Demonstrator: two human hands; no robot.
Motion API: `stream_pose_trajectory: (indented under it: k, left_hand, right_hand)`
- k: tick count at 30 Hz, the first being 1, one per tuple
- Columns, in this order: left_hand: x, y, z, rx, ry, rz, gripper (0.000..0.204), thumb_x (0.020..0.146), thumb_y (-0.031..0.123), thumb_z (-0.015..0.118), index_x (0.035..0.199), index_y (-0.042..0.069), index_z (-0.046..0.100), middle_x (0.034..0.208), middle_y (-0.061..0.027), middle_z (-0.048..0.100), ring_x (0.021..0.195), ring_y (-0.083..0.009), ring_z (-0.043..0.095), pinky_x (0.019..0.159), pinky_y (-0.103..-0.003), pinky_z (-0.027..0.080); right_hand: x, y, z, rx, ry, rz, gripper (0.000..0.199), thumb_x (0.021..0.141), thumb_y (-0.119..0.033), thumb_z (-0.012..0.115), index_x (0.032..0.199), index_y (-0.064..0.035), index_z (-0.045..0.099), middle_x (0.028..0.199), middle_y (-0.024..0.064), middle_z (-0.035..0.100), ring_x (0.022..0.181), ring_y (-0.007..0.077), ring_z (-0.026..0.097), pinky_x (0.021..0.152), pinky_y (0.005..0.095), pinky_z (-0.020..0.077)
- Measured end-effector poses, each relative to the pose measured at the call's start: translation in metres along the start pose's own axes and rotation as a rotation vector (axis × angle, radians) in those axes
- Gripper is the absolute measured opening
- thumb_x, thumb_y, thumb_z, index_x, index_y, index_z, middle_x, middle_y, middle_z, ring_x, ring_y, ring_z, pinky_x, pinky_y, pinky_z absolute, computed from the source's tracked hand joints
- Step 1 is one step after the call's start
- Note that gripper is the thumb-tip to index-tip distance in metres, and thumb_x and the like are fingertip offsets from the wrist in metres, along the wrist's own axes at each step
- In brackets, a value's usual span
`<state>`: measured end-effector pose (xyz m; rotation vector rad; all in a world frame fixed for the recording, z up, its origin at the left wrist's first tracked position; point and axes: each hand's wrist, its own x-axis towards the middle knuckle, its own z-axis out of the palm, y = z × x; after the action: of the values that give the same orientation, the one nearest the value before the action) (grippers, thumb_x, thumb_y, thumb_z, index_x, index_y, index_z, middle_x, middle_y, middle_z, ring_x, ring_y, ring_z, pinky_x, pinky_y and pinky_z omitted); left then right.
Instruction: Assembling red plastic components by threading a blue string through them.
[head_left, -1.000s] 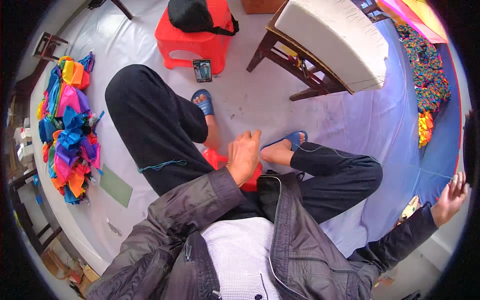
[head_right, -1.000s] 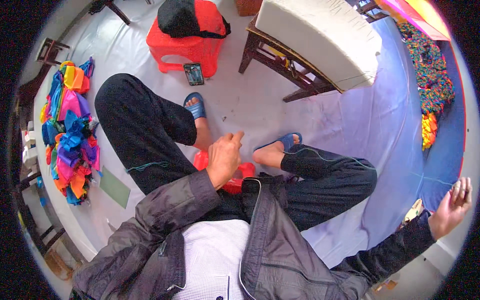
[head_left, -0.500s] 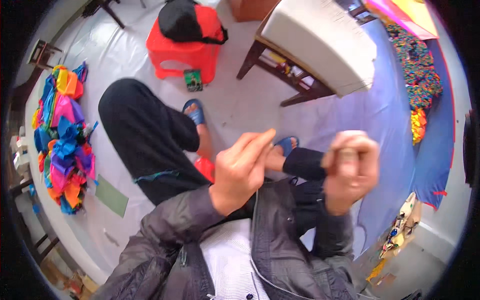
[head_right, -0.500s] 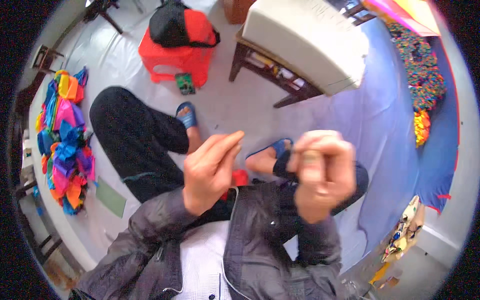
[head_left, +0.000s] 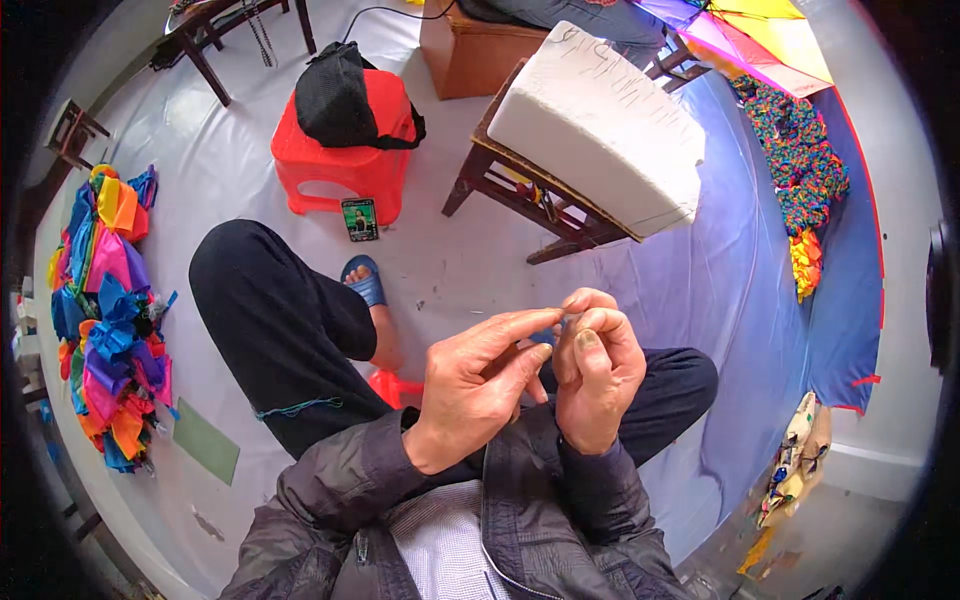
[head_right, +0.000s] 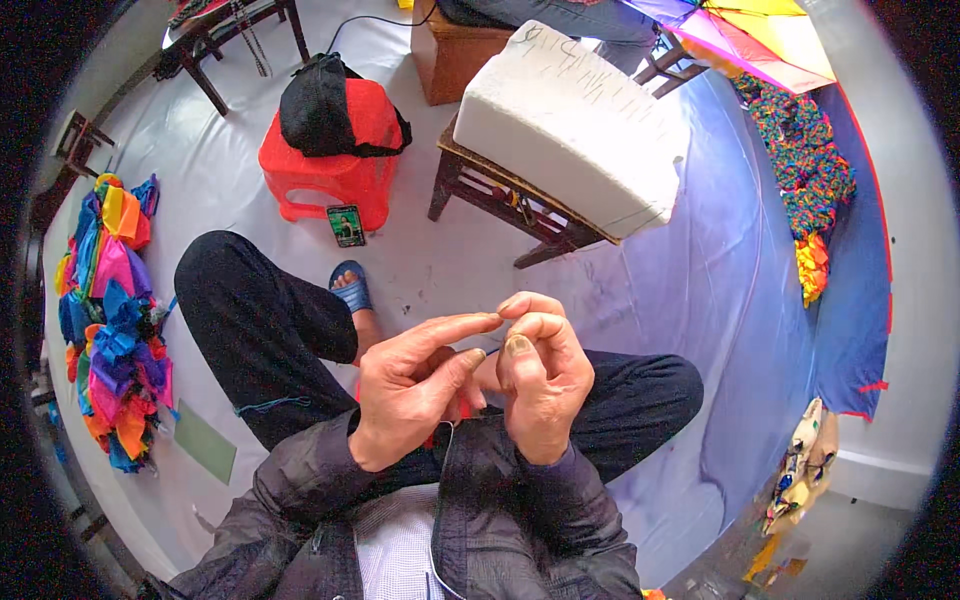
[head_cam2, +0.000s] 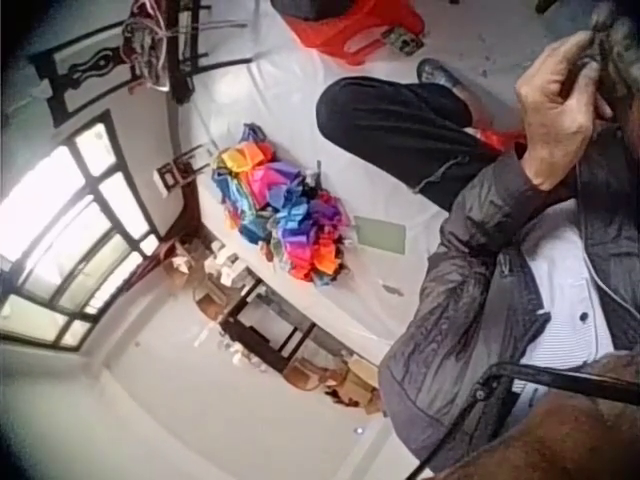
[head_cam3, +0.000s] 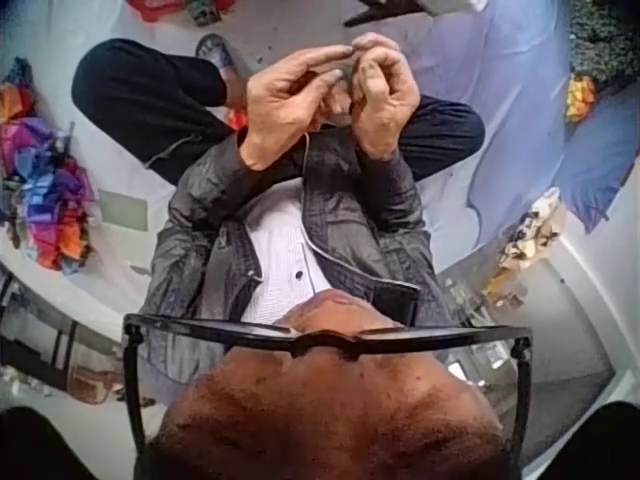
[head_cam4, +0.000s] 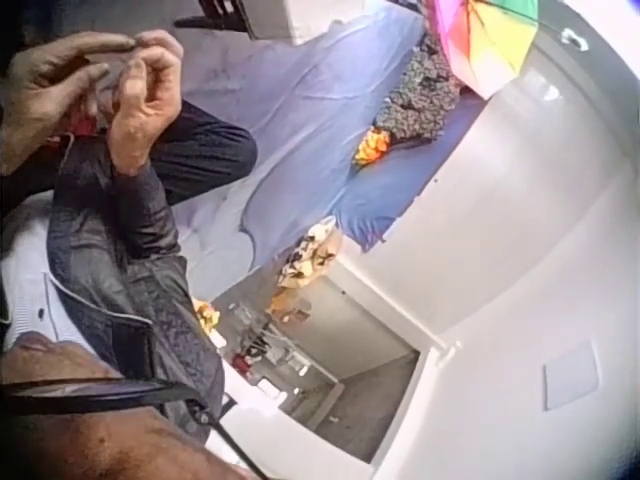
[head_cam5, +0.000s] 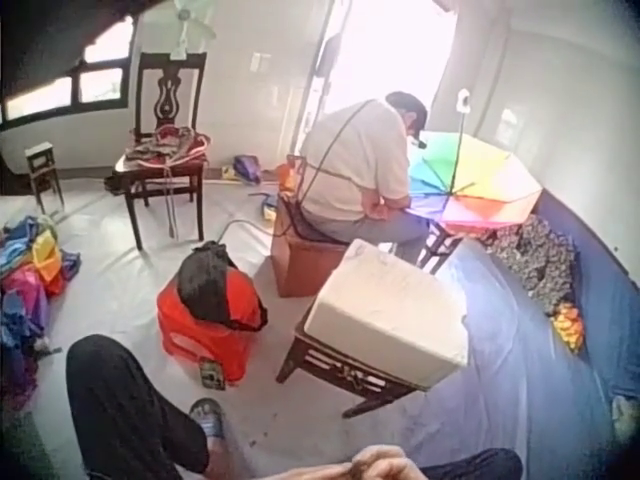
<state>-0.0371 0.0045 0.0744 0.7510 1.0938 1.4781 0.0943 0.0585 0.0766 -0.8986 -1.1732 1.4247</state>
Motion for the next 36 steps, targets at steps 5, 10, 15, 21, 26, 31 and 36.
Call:
stream_pose_trajectory:
  k: [5, 10, 15, 21, 26, 31, 36]
  left_hand:
    - [0.007, -0.008, -0.001, 0.062, -0.003, 0.086, 0.031, 0.095, -0.009, 0.065, 0.125, -0.003, 0.072, 0.105, -0.0074, 0.073, 0.072, -0.007, 0.068, 0.057, -0.019, 0.052]
    - [0.011, -0.015, -0.005, 0.184, 0.047, 0.228, 0.028, 0.091, -0.01, 0.069, 0.118, -0.004, 0.074, 0.098, -0.0074, 0.073, 0.079, -0.0102, 0.069, 0.065, -0.023, 0.055]
    - [0.01, -0.024, -0.006, 0.278, 0.037, 0.246, 0.021, 0.091, -0.009, 0.07, 0.11, -0.004, 0.075, 0.094, -0.009, 0.071, 0.079, -0.0129, 0.07, 0.068, -0.026, 0.057]
    - [0.01, -0.03, -0.017, 0.352, 0.027, 0.194, 0.013, 0.091, -0.008, 0.071, 0.103, -0.004, 0.074, 0.092, -0.0089, 0.071, 0.079, -0.0125, 0.07, 0.066, -0.026, 0.056]
    - [0.005, -0.037, -0.019, 0.316, 0.015, 0.145, 0.009, 0.093, -0.007, 0.069, 0.102, -0.005, 0.072, 0.088, -0.0075, 0.072, 0.073, -0.0109, 0.069, 0.062, -0.024, 0.056]
    - [0.004, -0.04, -0.023, 0.229, -0.014, 0.028, 0.007, 0.097, -0.006, 0.067, 0.104, -0.006, 0.069, 0.083, -0.0061, 0.072, 0.066, -0.0091, 0.068, 0.058, -0.023, 0.055]
    - [0.011, -0.037, -0.023, 0.176, -0.049, 0.03, 0.006, 0.098, -0.004, 0.065, 0.102, -0.007, 0.068, 0.083, -0.0063, 0.073, 0.066, -0.0091, 0.069, 0.057, -0.022, 0.055]
  right_hand:
    - [-0.002, 0.005, 0.003, 0.02, 0.028, 0.026, 0.004, 0.099, 0.001, 0.057, 0.098, 0.0007, 0.061, 0.125, 0.0105, 0.06, 0.063, 0.0016, 0.045, 0.055, 0.0181, 0.039]
    - [-0.007, 0.013, 0.011, -0.012, 0.086, 0.068, 0.004, 0.1, -0.004, 0.06, 0.1, -0.0006, 0.063, 0.126, 0.0095, 0.061, 0.063, 0.0006, 0.044, 0.053, 0.0181, 0.0378]
    - [-0.01, 0.016, 0.01, 0.0, 0.111, 0.111, 0.005, 0.101, -0.005, 0.06, 0.101, -0.001, 0.063, 0.126, 0.0083, 0.062, 0.062, 0.0001, 0.044, 0.053, 0.0177, 0.0366]
    - [-0.016, 0.028, 0.008, -0.047, 0.101, 0.125, 0.005, 0.102, -0.006, 0.061, 0.102, -0.0014, 0.064, 0.126, 0.0077, 0.062, 0.06, -0.0003, 0.043, 0.052, 0.0175, 0.0349]
    - [-0.02, 0.035, 0.004, 0.002, 0.112, 0.162, 0.004, 0.1, 0.0, 0.059, 0.1, 0.0003, 0.063, 0.128, 0.0096, 0.061, 0.063, 0.0015, 0.05, 0.053, 0.0174, 0.0392]
    - [-0.024, 0.042, 0.006, -0.013, 0.169, 0.174, 0.004, 0.1, 0.001, 0.059, 0.101, 0.0007, 0.063, 0.127, 0.0097, 0.061, 0.064, 0.0019, 0.051, 0.053, 0.0174, 0.0401]
    - [-0.026, 0.048, 0.005, -0.043, 0.18, 0.142, 0.006, 0.102, -0.006, 0.061, 0.102, -0.0009, 0.064, 0.124, 0.0086, 0.064, 0.06, 0.0019, 0.045, 0.053, 0.0199, 0.0378]
